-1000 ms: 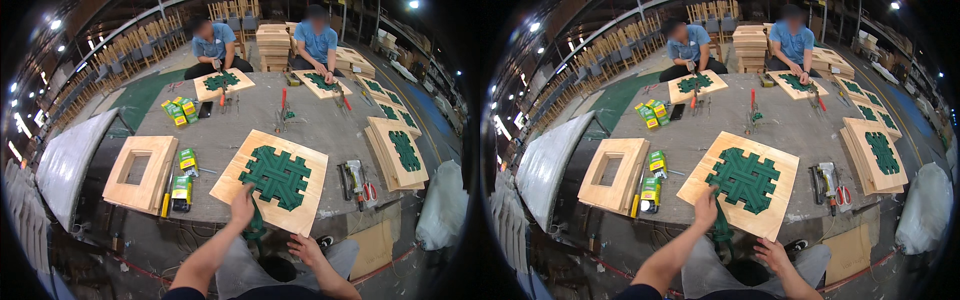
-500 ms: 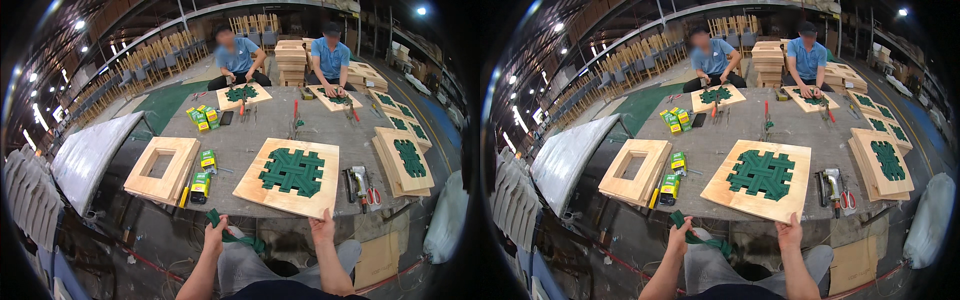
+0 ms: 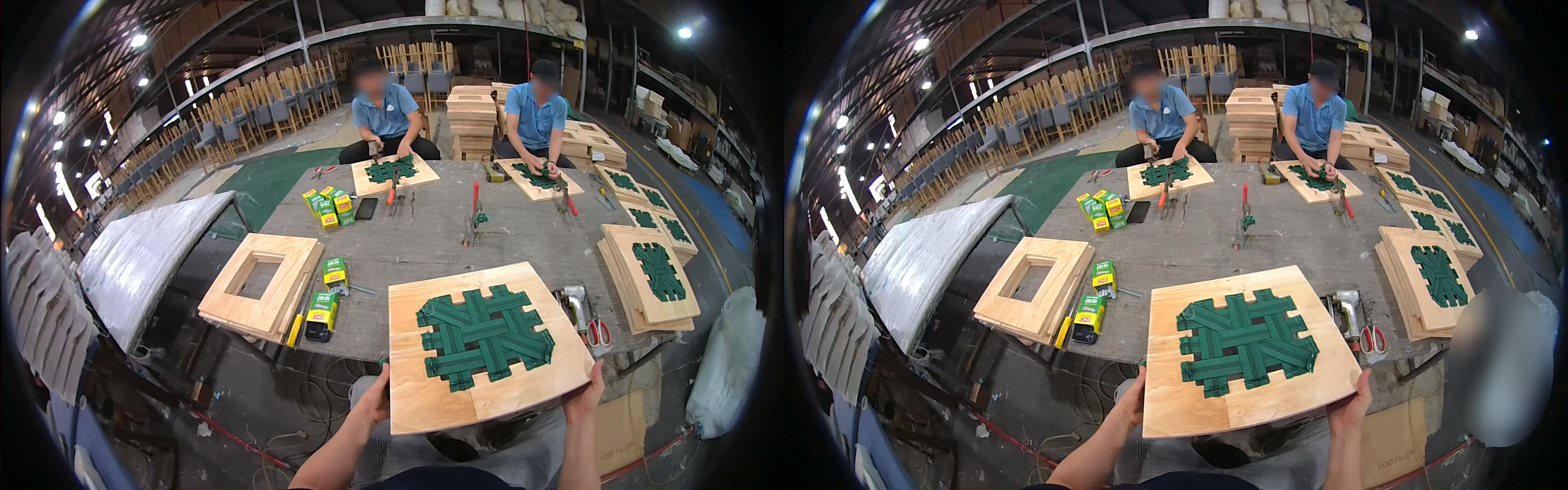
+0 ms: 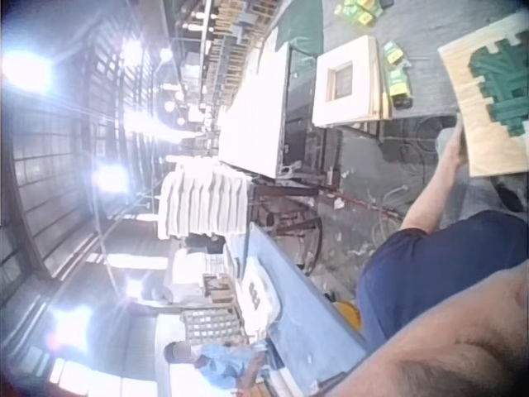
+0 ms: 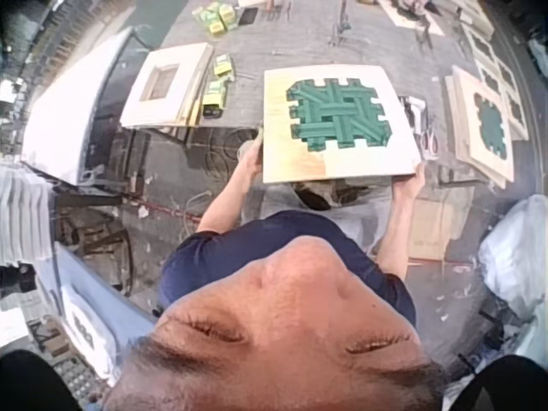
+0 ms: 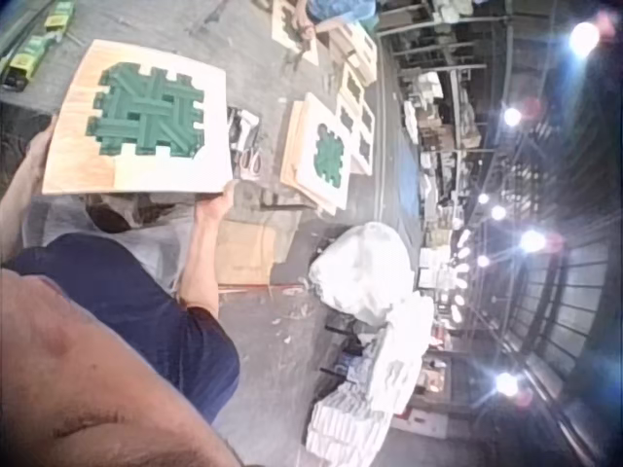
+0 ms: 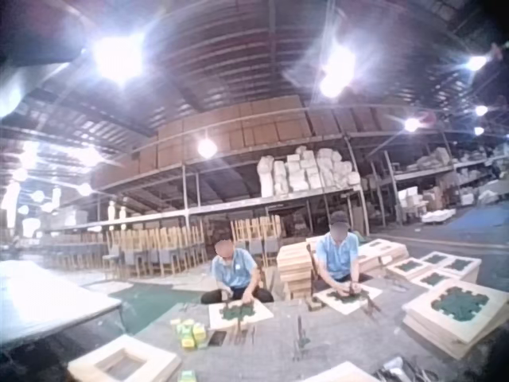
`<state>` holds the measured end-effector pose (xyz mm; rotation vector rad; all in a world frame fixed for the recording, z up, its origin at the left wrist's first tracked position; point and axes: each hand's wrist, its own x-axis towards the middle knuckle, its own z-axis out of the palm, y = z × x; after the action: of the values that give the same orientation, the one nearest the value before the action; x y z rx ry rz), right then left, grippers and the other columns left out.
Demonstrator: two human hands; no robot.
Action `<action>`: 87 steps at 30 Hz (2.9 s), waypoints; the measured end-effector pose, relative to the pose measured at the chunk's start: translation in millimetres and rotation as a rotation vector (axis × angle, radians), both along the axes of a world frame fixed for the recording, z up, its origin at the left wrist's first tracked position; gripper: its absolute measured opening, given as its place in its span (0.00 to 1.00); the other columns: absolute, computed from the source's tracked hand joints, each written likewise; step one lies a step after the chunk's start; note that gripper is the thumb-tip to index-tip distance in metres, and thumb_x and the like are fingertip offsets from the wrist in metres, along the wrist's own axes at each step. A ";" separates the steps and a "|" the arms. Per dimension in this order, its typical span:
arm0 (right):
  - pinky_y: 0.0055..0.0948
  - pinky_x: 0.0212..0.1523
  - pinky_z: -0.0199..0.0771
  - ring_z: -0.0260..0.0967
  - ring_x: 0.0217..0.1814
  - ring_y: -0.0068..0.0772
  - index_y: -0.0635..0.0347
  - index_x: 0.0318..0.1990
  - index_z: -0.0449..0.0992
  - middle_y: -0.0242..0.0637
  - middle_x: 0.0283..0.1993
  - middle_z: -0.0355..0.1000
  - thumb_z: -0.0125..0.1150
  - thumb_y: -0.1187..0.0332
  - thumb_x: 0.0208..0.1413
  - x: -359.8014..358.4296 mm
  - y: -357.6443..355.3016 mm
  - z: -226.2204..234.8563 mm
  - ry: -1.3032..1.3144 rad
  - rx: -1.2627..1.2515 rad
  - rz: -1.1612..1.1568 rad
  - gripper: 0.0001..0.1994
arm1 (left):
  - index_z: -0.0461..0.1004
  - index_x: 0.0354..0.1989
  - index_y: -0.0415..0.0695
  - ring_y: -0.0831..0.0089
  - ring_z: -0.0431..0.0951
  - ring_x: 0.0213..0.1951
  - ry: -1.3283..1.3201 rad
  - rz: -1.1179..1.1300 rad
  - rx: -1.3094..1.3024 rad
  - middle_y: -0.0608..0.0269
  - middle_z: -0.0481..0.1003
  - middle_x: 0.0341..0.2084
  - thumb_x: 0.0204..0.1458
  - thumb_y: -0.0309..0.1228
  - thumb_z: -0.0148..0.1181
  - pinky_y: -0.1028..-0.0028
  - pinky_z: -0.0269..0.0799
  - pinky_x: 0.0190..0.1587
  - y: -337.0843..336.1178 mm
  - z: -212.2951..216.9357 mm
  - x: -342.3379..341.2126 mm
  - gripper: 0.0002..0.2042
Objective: The person weaves green plastic strips into a wooden frame to create a basket base. They use a staple gun to secure the strips in place and a hammer to adjust the weave. The person works on multiple frames, completing one and starting another.
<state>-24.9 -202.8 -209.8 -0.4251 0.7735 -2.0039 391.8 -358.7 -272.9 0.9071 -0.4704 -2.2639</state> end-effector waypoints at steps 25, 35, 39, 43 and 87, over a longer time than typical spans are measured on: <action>0.43 0.44 0.77 0.76 0.43 0.38 0.52 0.65 0.66 0.38 0.44 0.76 0.46 0.42 0.73 79.0 -17.8 -90.2 -0.049 0.669 0.360 0.26 | 0.76 0.49 0.41 0.65 0.80 0.32 0.166 0.088 0.152 0.61 0.80 0.39 0.61 0.27 0.66 0.66 0.80 0.37 44.1 -49.2 -161.1 0.10; 0.34 0.35 0.78 0.76 0.33 0.29 0.56 0.45 0.73 0.34 0.33 0.75 0.51 0.57 0.74 42.7 -37.8 -115.9 0.041 0.600 0.110 0.13 | 0.66 0.71 0.46 0.77 0.77 0.28 -0.191 -0.439 -0.163 0.59 0.82 0.46 0.71 0.41 0.53 0.74 0.78 0.35 60.7 -40.6 -125.4 0.23; 0.35 0.36 0.79 0.78 0.34 0.32 0.55 0.44 0.73 0.36 0.36 0.77 0.57 0.59 0.72 57.2 -38.5 -118.8 -0.067 0.566 0.204 0.10 | 0.69 0.67 0.43 0.76 0.78 0.29 -0.512 -0.553 -0.375 0.60 0.82 0.41 0.72 0.40 0.49 0.75 0.77 0.35 60.3 -42.3 -90.6 0.21; 0.37 0.43 0.81 0.80 0.43 0.36 0.54 0.53 0.75 0.39 0.44 0.81 0.60 0.59 0.70 81.9 -18.1 -144.9 0.338 0.876 0.741 0.12 | 0.73 0.64 0.50 0.77 0.77 0.25 -0.656 -0.600 -0.666 0.66 0.81 0.31 0.72 0.43 0.47 0.73 0.75 0.30 46.1 -30.5 -77.6 0.19; 0.46 0.72 0.62 0.65 0.73 0.49 0.54 0.70 0.70 0.46 0.71 0.68 0.49 0.35 0.65 182.0 -84.0 -219.2 1.124 0.583 2.125 0.37 | 0.69 0.71 0.58 0.42 0.49 0.77 -1.387 -0.590 -1.601 0.52 0.57 0.76 0.41 0.38 0.69 0.41 0.40 0.76 -107.1 -25.1 -165.2 0.40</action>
<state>157.1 -286.8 -429.0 -1.2374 0.7551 0.5517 226.5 -465.8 -298.0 1.1756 -2.7330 -0.4780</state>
